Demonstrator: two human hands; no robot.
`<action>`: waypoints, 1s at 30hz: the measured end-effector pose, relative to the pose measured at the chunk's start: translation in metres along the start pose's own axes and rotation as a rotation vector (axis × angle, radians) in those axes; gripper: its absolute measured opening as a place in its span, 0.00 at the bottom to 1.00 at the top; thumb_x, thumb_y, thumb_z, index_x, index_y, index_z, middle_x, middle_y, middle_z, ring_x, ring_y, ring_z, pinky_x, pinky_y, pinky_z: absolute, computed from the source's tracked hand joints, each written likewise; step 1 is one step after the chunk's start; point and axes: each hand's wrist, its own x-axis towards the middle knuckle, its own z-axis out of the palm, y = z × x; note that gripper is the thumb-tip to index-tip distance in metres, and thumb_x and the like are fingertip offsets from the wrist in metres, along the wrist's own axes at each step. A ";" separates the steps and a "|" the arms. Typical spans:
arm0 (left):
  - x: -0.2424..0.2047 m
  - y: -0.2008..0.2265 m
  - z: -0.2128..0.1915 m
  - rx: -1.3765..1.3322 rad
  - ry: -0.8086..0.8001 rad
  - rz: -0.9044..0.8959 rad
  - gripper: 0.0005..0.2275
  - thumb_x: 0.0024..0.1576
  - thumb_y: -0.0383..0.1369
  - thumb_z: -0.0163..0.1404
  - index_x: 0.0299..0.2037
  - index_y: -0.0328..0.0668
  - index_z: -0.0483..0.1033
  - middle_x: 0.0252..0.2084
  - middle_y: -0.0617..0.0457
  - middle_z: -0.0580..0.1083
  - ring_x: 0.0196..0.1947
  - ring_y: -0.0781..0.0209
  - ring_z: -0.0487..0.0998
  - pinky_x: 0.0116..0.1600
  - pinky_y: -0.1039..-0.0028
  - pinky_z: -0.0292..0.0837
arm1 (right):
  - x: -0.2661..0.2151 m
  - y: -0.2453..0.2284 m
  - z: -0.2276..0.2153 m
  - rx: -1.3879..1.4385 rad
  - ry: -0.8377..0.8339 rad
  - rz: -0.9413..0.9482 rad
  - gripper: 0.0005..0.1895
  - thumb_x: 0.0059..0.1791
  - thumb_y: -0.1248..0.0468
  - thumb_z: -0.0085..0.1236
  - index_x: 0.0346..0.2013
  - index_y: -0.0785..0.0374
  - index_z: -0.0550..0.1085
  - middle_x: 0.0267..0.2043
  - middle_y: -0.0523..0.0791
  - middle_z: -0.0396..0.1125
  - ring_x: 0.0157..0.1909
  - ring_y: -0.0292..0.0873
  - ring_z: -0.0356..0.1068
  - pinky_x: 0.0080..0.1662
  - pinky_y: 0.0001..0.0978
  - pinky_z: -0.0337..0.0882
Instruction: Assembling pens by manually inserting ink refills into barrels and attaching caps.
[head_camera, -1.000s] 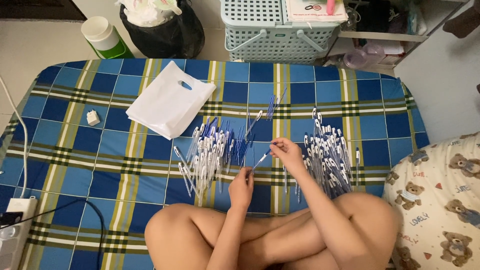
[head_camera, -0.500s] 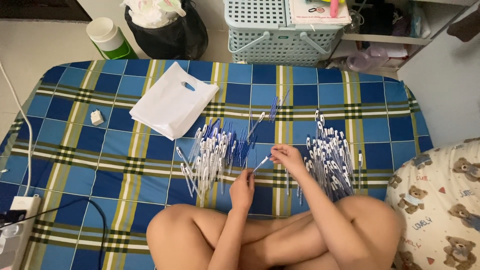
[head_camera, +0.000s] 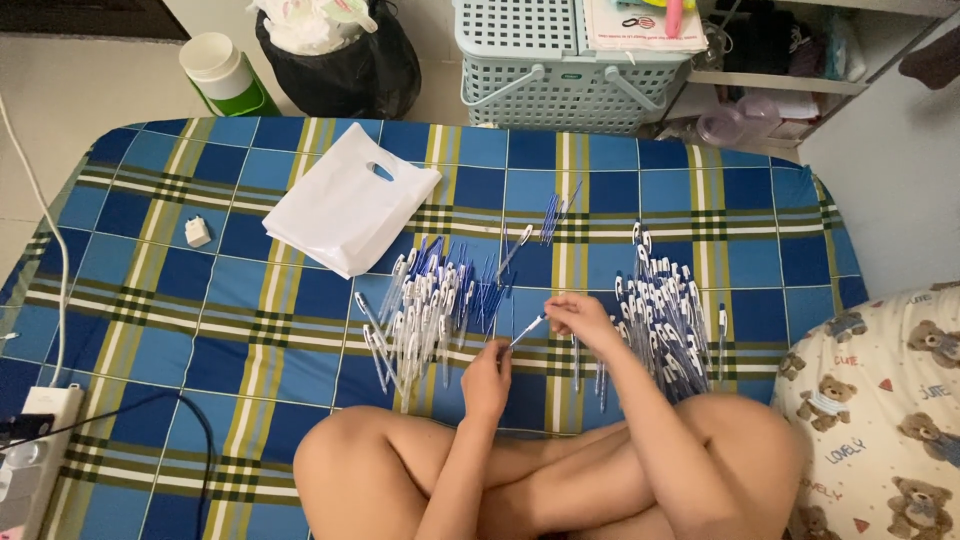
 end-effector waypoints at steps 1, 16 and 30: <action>0.001 0.002 -0.002 0.000 0.000 0.001 0.07 0.67 0.32 0.48 0.50 0.44 0.77 0.41 0.44 0.82 0.41 0.44 0.85 0.46 0.54 0.81 | 0.001 0.001 0.001 0.000 0.000 -0.001 0.17 0.49 0.63 0.64 0.48 0.73 0.76 0.31 0.53 0.74 0.30 0.42 0.76 0.38 0.28 0.79; 0.002 0.009 -0.006 0.035 0.003 -0.005 0.06 0.65 0.33 0.49 0.48 0.47 0.77 0.40 0.45 0.82 0.39 0.44 0.85 0.44 0.53 0.81 | 0.010 0.014 0.006 -0.046 0.010 0.005 0.15 0.50 0.61 0.65 0.49 0.66 0.81 0.41 0.55 0.77 0.39 0.43 0.78 0.43 0.27 0.78; 0.004 -0.004 0.011 -0.070 -0.082 0.041 0.08 0.66 0.35 0.49 0.49 0.44 0.79 0.40 0.44 0.83 0.38 0.41 0.84 0.42 0.55 0.81 | -0.027 -0.015 0.027 -0.417 0.051 -0.153 0.17 0.51 0.55 0.62 0.51 0.58 0.81 0.37 0.52 0.78 0.41 0.47 0.78 0.44 0.39 0.78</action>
